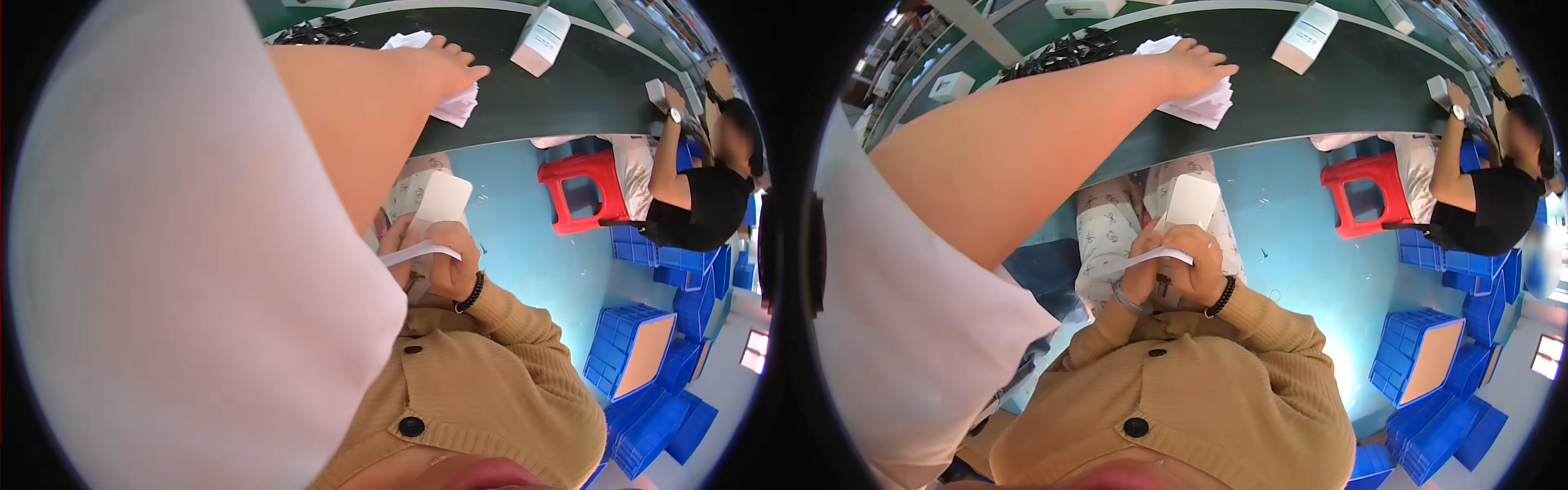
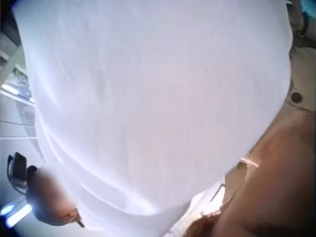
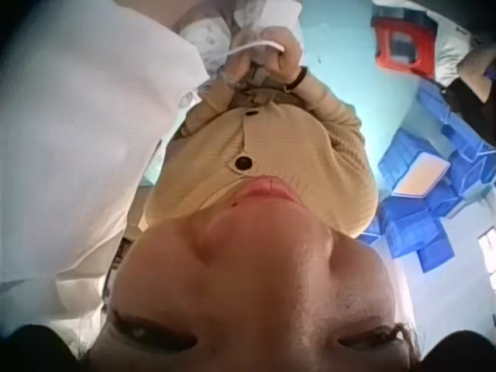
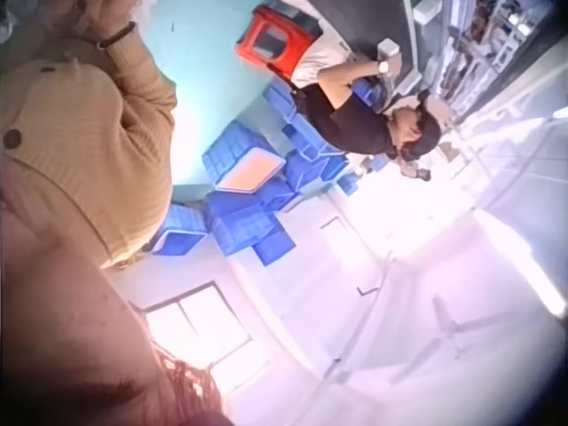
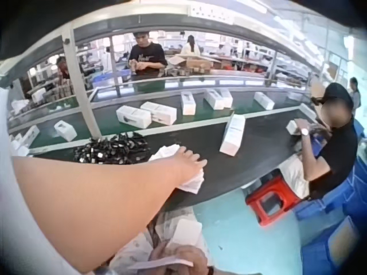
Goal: Packaging handheld electronic devices into individual boxes with instruction manuals.
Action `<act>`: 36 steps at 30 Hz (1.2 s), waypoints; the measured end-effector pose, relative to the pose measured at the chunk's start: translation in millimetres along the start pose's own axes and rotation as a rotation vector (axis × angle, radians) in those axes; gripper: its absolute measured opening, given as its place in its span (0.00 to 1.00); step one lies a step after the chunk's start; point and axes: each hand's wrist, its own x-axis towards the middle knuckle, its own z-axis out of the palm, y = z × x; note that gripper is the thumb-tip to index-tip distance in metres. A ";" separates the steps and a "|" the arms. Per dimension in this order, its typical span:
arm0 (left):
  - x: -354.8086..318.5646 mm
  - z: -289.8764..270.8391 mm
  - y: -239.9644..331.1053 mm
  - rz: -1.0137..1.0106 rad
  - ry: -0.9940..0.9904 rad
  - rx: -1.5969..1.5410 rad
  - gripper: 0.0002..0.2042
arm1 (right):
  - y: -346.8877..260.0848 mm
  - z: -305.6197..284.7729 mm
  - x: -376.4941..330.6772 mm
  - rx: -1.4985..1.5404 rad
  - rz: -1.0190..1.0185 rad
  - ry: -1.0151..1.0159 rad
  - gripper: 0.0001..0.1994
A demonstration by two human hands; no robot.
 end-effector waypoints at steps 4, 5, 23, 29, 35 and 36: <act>-1.6 -13.7 -54.4 -0.146 0.147 -0.249 0.24 | -1.7 -17.4 -24.0 0.069 0.348 0.014 0.09; -2.6 -13.0 -52.6 -0.156 0.162 -0.248 0.25 | -0.5 -19.8 -27.1 0.110 0.404 0.046 0.09; -17.1 37.7 17.9 -0.397 -0.028 -0.214 0.25 | -2.1 -100.4 106.0 -0.332 0.230 -0.946 0.06; -5.7 15.0 19.5 -0.020 -0.109 0.074 0.27 | 3.4 -59.2 102.0 -0.282 0.171 -1.089 0.12; -8.2 -32.3 21.1 0.000 0.124 0.136 0.39 | 36.8 3.4 159.5 -0.438 0.010 -0.482 0.16; -8.5 -39.9 19.3 0.100 0.200 0.206 0.39 | 51.2 25.8 169.4 -0.519 -0.066 -0.398 0.14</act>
